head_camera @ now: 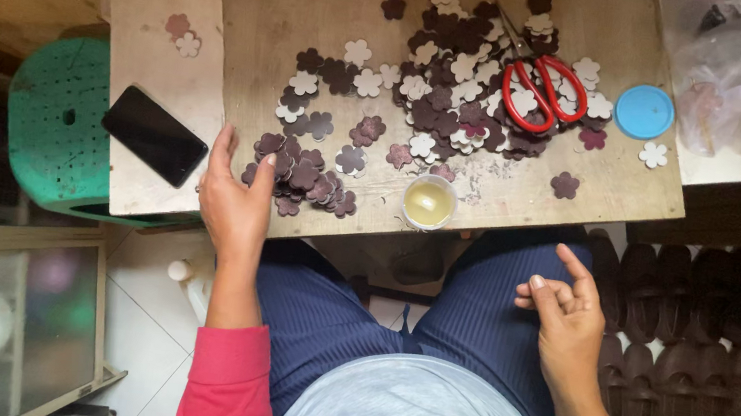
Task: The person sits on the floor and repeatedly picks up flower-shaped craft pieces, applies adhesive from a small container, and presses them together. The person handles the pieces one at a time and places the assembled units on the table.
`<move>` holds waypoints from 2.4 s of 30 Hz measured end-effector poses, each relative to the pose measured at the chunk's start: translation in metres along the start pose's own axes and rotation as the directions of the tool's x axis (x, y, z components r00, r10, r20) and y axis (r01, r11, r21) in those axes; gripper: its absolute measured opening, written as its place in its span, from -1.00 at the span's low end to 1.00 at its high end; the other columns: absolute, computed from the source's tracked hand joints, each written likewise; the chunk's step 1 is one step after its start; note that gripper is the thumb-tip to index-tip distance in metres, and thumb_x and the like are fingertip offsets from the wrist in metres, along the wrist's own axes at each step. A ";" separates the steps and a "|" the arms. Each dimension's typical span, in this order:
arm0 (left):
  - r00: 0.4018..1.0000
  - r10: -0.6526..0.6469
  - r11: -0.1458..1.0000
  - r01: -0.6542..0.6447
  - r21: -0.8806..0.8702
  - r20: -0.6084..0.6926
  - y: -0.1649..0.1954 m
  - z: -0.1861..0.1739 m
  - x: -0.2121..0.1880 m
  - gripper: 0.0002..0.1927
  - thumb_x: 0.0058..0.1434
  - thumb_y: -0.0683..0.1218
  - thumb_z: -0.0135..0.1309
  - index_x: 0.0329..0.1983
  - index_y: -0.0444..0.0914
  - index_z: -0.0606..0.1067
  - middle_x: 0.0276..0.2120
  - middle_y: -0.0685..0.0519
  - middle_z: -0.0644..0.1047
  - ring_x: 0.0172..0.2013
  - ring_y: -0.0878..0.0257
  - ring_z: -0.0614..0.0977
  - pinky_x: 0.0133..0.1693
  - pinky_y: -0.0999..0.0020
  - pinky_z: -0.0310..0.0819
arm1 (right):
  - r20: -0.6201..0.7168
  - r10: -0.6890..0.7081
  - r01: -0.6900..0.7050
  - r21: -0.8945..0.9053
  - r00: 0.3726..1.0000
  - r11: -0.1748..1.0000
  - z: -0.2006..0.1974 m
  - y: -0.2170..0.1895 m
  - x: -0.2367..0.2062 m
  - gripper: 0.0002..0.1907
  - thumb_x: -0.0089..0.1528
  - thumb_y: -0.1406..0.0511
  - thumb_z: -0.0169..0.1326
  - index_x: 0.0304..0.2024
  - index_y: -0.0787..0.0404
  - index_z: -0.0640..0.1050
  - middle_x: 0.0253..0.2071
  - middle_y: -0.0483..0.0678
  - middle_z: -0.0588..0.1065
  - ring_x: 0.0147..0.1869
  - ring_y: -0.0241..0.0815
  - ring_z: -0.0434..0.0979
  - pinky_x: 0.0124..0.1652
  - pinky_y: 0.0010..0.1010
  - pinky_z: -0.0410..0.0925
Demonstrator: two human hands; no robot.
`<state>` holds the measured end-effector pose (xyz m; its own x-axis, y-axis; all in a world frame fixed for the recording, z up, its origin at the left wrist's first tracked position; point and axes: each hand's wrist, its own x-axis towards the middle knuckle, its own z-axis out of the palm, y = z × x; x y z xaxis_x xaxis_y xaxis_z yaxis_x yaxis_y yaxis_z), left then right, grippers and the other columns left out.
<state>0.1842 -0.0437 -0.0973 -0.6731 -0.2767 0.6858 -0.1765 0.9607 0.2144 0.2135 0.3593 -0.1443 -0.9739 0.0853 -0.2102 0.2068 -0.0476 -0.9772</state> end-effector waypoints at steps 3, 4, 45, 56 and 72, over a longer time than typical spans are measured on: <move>0.988 -0.134 0.952 0.150 -0.265 0.077 0.017 0.000 0.002 -0.55 0.30 -0.13 0.23 0.24 -0.29 0.49 -0.02 -0.11 0.64 -0.09 0.00 0.70 -0.04 0.20 0.55 | 0.003 -0.009 0.009 -0.010 1.000 1.000 0.003 -0.003 0.004 -0.40 0.34 0.44 0.04 0.42 0.38 0.25 -0.27 -0.01 0.52 -0.18 -0.29 0.57 -0.14 -0.48 0.48; 0.965 -0.202 0.915 0.246 -0.319 0.165 0.024 0.001 -0.001 -0.65 0.31 -0.11 0.20 0.15 -0.27 0.53 -0.09 -0.09 0.65 -0.19 0.03 0.69 -0.11 0.20 0.55 | 0.003 -0.013 0.013 -0.017 1.000 1.000 0.006 -0.004 0.005 -0.39 0.33 0.44 0.04 0.42 0.37 0.25 -0.27 -0.01 0.52 -0.17 -0.29 0.58 -0.14 -0.49 0.48; 0.510 -0.022 -0.032 0.859 -0.511 0.860 0.141 -0.001 -0.111 -0.72 0.37 -0.07 0.04 0.05 -0.30 0.55 -0.16 0.08 0.68 -0.18 0.39 0.68 -0.12 0.50 0.59 | 0.412 -0.802 0.878 -0.394 0.433 0.272 0.068 -0.048 0.042 -0.16 0.14 0.52 0.33 0.40 0.34 0.24 -0.26 -0.07 0.57 -0.24 -0.19 0.55 -0.16 -0.38 0.41; 0.466 -0.172 -0.143 0.860 -0.490 0.868 0.121 0.018 -0.135 -0.77 0.35 -0.14 0.10 0.02 -0.34 0.55 -0.21 0.06 0.65 -0.21 0.41 0.66 -0.22 0.53 0.57 | 0.554 -0.588 0.790 -0.547 0.590 0.278 0.075 -0.051 0.032 -0.34 0.04 0.16 0.43 0.14 0.20 0.52 0.10 0.05 0.52 0.15 0.08 0.47 0.14 -0.08 0.32; 0.367 -0.189 -0.215 0.889 -0.403 0.911 0.099 0.005 -0.132 -0.67 0.31 -0.17 0.13 0.14 -0.33 0.49 -0.19 0.02 0.63 -0.22 0.36 0.66 -0.20 0.50 0.56 | 0.644 -0.510 0.801 -0.574 0.570 0.170 0.094 -0.038 0.054 -0.46 0.10 -0.01 0.36 -0.11 0.27 0.63 0.42 0.20 0.28 0.52 0.29 0.16 0.38 0.04 0.14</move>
<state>0.2522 0.0885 -0.1703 -0.8680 -0.2620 -0.4218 -0.2708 -0.4622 0.8444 0.1447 0.2718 -0.1156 -0.7207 -0.5683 0.3970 -0.6914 0.6315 -0.3509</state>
